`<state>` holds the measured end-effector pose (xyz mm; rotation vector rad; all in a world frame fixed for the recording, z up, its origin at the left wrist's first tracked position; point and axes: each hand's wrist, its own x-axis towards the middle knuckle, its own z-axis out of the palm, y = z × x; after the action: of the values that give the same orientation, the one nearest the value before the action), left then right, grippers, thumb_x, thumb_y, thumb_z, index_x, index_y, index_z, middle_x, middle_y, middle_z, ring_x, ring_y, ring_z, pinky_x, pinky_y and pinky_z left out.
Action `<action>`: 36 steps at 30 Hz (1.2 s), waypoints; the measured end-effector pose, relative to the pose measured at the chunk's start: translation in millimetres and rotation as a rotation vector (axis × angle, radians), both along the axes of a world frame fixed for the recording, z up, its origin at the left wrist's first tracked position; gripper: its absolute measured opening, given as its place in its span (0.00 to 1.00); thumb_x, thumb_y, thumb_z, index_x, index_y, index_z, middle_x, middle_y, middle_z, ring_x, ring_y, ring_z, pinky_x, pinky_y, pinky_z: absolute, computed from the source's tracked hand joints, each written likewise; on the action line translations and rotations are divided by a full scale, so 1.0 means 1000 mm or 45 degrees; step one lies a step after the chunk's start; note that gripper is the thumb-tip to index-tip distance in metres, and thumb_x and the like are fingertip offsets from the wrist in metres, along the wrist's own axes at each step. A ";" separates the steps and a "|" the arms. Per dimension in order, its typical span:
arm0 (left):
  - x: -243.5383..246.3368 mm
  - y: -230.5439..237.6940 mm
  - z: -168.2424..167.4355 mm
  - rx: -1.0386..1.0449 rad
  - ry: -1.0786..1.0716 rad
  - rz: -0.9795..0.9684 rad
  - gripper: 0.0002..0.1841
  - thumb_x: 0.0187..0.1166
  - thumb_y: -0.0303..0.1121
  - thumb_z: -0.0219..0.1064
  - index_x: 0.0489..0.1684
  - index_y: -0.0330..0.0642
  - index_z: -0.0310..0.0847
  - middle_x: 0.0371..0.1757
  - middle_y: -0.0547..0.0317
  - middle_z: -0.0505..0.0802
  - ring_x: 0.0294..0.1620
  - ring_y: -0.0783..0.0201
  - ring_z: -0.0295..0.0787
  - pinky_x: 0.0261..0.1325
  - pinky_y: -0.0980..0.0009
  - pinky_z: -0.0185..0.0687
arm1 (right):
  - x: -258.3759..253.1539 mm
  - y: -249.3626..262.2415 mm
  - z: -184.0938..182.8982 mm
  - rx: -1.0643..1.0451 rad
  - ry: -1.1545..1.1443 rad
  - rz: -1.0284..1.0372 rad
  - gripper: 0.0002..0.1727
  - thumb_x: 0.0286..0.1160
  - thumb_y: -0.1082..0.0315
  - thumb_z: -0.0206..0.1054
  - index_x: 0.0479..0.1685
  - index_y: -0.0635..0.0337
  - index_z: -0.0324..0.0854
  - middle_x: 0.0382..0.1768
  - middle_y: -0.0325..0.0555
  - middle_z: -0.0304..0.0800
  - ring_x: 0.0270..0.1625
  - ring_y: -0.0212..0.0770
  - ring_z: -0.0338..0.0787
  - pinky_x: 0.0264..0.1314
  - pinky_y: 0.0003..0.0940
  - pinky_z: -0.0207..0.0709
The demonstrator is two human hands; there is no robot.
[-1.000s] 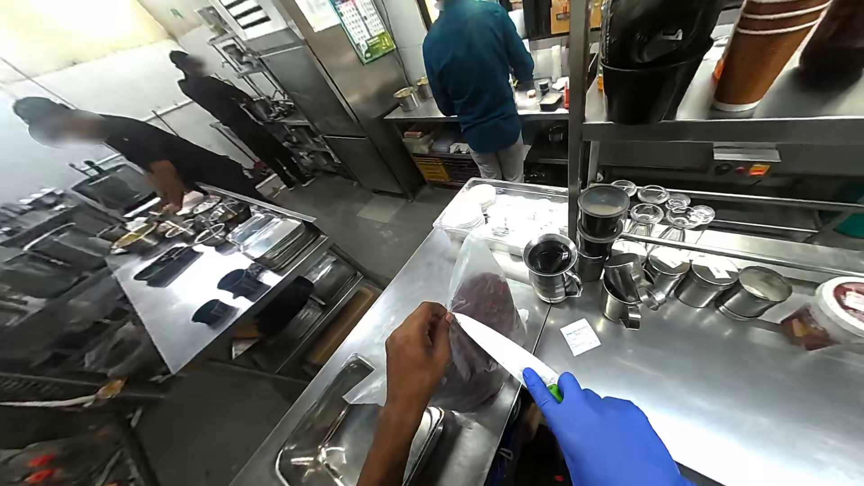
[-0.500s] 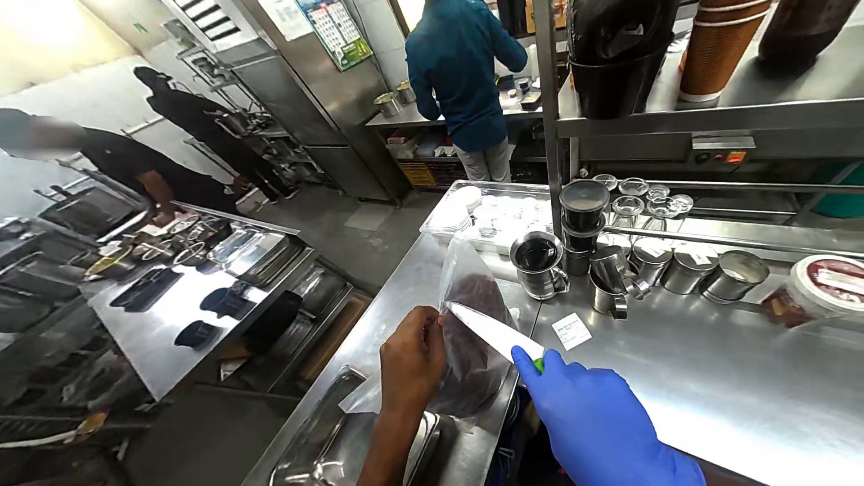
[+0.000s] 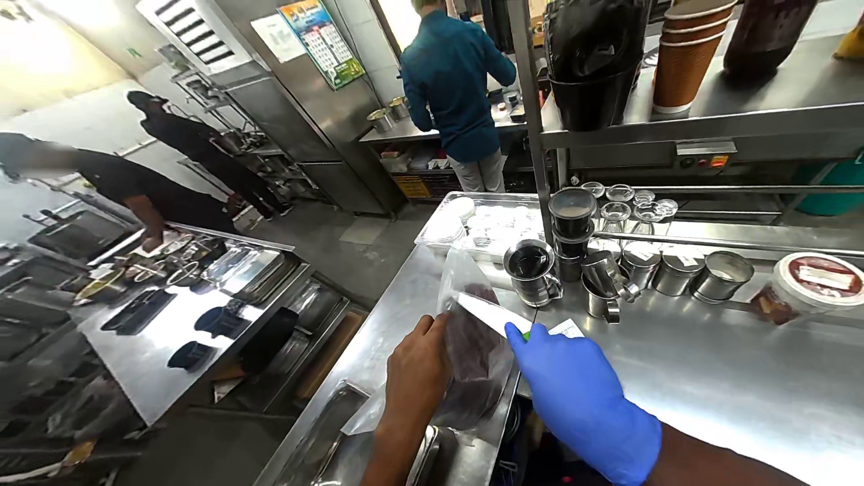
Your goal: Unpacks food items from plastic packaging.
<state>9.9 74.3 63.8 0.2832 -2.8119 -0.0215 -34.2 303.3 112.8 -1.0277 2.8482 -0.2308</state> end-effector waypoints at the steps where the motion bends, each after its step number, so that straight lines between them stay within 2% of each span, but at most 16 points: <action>1: -0.001 0.001 0.004 -0.005 -0.048 0.036 0.21 0.81 0.25 0.59 0.70 0.51 0.85 0.44 0.48 0.91 0.38 0.47 0.91 0.38 0.45 0.87 | 0.000 0.005 0.001 -0.019 0.051 -0.016 0.35 0.69 0.76 0.64 0.82 0.44 0.75 0.45 0.55 0.88 0.33 0.53 0.90 0.27 0.46 0.82; 4: -0.006 0.013 0.011 -0.038 -0.213 0.151 0.23 0.80 0.24 0.62 0.74 0.51 0.83 0.48 0.46 0.91 0.42 0.44 0.92 0.42 0.44 0.88 | -0.004 0.001 0.004 -0.028 0.048 -0.027 0.32 0.70 0.74 0.65 0.79 0.46 0.78 0.42 0.55 0.88 0.31 0.53 0.90 0.26 0.46 0.81; 7: -0.011 0.027 0.021 -0.069 -0.416 0.256 0.19 0.78 0.26 0.66 0.68 0.46 0.86 0.53 0.45 0.91 0.49 0.42 0.92 0.47 0.43 0.88 | -0.011 -0.023 -0.003 -0.064 -0.043 -0.049 0.30 0.72 0.75 0.66 0.78 0.52 0.77 0.46 0.57 0.88 0.34 0.55 0.91 0.29 0.49 0.82; 8: -0.011 0.027 0.025 -0.080 -0.450 0.277 0.18 0.77 0.26 0.67 0.64 0.46 0.87 0.52 0.45 0.91 0.50 0.42 0.92 0.47 0.43 0.87 | -0.015 -0.024 -0.003 -0.082 -0.035 -0.055 0.31 0.70 0.74 0.67 0.79 0.51 0.76 0.46 0.56 0.88 0.34 0.55 0.91 0.28 0.49 0.82; 11: -0.011 0.021 0.036 -0.088 -0.563 0.355 0.19 0.78 0.28 0.65 0.67 0.50 0.86 0.56 0.47 0.91 0.54 0.42 0.91 0.50 0.43 0.86 | -0.021 -0.005 0.007 -0.071 0.054 -0.068 0.35 0.67 0.71 0.69 0.80 0.41 0.77 0.44 0.52 0.89 0.32 0.52 0.90 0.26 0.47 0.80; 13: -0.014 0.015 0.035 -0.097 -0.577 0.343 0.19 0.78 0.30 0.66 0.67 0.53 0.87 0.55 0.48 0.91 0.54 0.44 0.91 0.50 0.44 0.87 | -0.021 0.003 0.010 -0.086 0.200 -0.091 0.33 0.65 0.71 0.70 0.76 0.43 0.80 0.40 0.51 0.88 0.28 0.50 0.88 0.22 0.44 0.77; 15: -0.016 0.014 0.034 -0.108 -0.579 0.303 0.17 0.77 0.32 0.68 0.64 0.54 0.87 0.52 0.48 0.92 0.52 0.45 0.91 0.49 0.44 0.87 | -0.024 -0.002 0.010 -0.085 0.245 -0.098 0.33 0.64 0.71 0.71 0.76 0.45 0.81 0.40 0.52 0.88 0.28 0.50 0.88 0.22 0.44 0.77; 18: -0.017 0.012 0.036 -0.111 -0.550 0.276 0.16 0.76 0.32 0.69 0.61 0.53 0.89 0.50 0.48 0.92 0.50 0.44 0.92 0.47 0.44 0.87 | -0.034 -0.007 0.001 -0.082 0.215 -0.074 0.31 0.66 0.71 0.70 0.75 0.45 0.80 0.41 0.52 0.87 0.30 0.51 0.88 0.24 0.46 0.77; 20: -0.015 0.008 0.039 -0.109 -0.567 0.296 0.16 0.77 0.31 0.66 0.62 0.52 0.89 0.51 0.49 0.92 0.52 0.44 0.91 0.49 0.44 0.87 | -0.042 0.001 0.002 -0.076 0.171 -0.072 0.32 0.66 0.68 0.70 0.76 0.39 0.81 0.42 0.51 0.89 0.31 0.53 0.88 0.26 0.50 0.78; 22: -0.014 0.008 0.039 -0.099 -0.592 0.286 0.15 0.79 0.30 0.65 0.61 0.50 0.89 0.52 0.48 0.92 0.54 0.44 0.91 0.51 0.43 0.87 | -0.047 0.005 0.005 -0.095 0.155 -0.080 0.27 0.68 0.65 0.69 0.71 0.37 0.84 0.40 0.49 0.89 0.32 0.53 0.89 0.27 0.51 0.77; 25: -0.016 0.016 0.037 -0.088 -0.545 0.192 0.12 0.77 0.30 0.66 0.54 0.48 0.90 0.48 0.48 0.92 0.49 0.45 0.92 0.48 0.44 0.87 | -0.046 -0.008 0.001 -0.131 0.147 -0.060 0.25 0.65 0.67 0.71 0.66 0.42 0.85 0.39 0.50 0.89 0.32 0.53 0.88 0.26 0.51 0.77; 28: -0.014 0.024 0.041 -0.065 -0.553 0.169 0.12 0.78 0.29 0.64 0.54 0.47 0.91 0.48 0.49 0.92 0.49 0.45 0.92 0.49 0.45 0.87 | -0.048 -0.015 0.002 -0.129 0.111 -0.013 0.26 0.67 0.68 0.71 0.70 0.45 0.84 0.41 0.51 0.89 0.33 0.54 0.89 0.28 0.51 0.79; 31: -0.008 0.020 0.042 -0.046 -0.589 0.266 0.12 0.78 0.30 0.65 0.55 0.46 0.90 0.51 0.47 0.92 0.52 0.44 0.92 0.52 0.43 0.87 | -0.053 0.002 0.009 -0.087 0.094 -0.036 0.22 0.72 0.62 0.68 0.67 0.39 0.85 0.38 0.49 0.90 0.34 0.54 0.90 0.28 0.53 0.79; 33: -0.006 0.014 0.041 -0.039 -0.593 0.320 0.11 0.78 0.32 0.67 0.54 0.44 0.91 0.52 0.46 0.93 0.54 0.43 0.91 0.53 0.43 0.87 | -0.054 0.011 0.015 -0.026 0.113 -0.081 0.26 0.72 0.63 0.67 0.72 0.37 0.83 0.40 0.49 0.90 0.34 0.54 0.90 0.29 0.53 0.78; 36: -0.007 0.025 0.038 -0.008 -0.605 0.285 0.11 0.77 0.31 0.67 0.52 0.43 0.91 0.51 0.47 0.92 0.54 0.44 0.91 0.54 0.44 0.87 | -0.050 0.001 0.013 -0.034 0.156 -0.089 0.25 0.72 0.67 0.66 0.72 0.43 0.83 0.40 0.52 0.90 0.33 0.55 0.90 0.27 0.51 0.78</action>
<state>2.5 99.1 101.4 0.6797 -3.2250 0.1199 -83.9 304.2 125.6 -0.9804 3.0026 -0.2199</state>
